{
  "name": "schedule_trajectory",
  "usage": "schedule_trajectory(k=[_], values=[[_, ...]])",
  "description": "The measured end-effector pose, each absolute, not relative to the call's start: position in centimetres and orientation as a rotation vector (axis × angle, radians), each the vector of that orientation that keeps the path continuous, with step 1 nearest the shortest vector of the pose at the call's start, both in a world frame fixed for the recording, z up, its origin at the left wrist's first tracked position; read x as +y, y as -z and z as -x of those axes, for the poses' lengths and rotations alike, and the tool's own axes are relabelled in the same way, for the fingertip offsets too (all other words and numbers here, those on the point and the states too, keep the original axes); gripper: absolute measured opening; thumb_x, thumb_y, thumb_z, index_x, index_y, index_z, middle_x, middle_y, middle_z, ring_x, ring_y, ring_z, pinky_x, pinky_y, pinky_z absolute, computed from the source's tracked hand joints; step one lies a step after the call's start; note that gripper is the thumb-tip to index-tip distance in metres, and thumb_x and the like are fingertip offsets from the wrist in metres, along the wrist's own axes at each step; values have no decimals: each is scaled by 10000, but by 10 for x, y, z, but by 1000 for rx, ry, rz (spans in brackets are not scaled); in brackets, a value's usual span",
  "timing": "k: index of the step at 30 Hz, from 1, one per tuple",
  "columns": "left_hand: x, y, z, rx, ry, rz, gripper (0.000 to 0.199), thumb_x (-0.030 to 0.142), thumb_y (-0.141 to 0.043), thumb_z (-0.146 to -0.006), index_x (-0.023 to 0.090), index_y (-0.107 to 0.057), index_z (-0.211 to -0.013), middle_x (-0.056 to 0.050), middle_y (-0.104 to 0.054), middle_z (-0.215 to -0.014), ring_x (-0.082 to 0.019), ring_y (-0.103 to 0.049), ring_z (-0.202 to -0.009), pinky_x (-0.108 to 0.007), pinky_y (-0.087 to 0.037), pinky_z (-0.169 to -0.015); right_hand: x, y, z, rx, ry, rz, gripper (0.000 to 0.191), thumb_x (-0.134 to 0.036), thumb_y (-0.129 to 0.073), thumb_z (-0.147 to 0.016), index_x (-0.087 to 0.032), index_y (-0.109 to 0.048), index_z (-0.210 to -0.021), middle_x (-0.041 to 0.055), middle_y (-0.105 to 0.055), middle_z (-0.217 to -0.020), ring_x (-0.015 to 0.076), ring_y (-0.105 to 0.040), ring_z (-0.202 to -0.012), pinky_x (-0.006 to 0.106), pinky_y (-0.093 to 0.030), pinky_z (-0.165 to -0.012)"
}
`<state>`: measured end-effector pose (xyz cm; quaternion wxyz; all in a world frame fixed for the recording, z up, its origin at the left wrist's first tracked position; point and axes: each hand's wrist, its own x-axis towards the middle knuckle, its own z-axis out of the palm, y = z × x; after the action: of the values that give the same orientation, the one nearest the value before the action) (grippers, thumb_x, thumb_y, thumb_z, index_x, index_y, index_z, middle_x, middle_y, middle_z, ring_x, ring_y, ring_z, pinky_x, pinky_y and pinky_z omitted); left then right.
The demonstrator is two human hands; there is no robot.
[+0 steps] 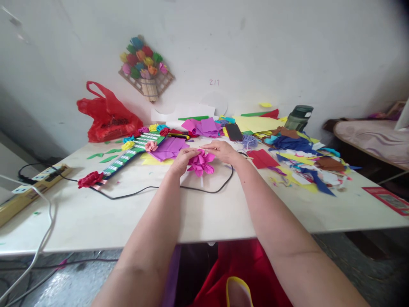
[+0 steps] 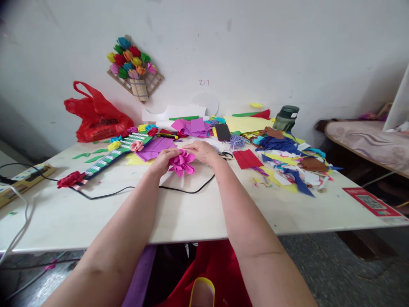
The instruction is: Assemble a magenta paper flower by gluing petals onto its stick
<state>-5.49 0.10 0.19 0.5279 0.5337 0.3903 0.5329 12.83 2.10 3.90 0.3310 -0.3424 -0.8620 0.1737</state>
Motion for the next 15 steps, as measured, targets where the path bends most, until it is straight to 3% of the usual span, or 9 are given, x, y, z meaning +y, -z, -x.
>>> schedule_trajectory(k=[9, 15], values=[[-5, -6, 52, 959, -1234, -1308, 232, 327, -755, -567, 131, -662, -650, -13, -589, -581, -93, -490, -503, -221, -325, -468, 24, -34, -130, -2235, -572, 940, 309, -243, -581, -846, -262, -703, -1129, 42, -691, -1180, 200, -622, -1134, 349, -461, -1004], [-5, -6, 53, 965, -1220, -1321, 212, 311, -739, -582, 133, -628, -608, 0, -553, -541, -83, -460, -474, -224, -283, -453, 28, -33, -131, -2264, -598, 925, 263, -295, -607, -826, -241, -747, -1042, 44, -733, -1075, 213, -665, -1027, 316, -495, -912]])
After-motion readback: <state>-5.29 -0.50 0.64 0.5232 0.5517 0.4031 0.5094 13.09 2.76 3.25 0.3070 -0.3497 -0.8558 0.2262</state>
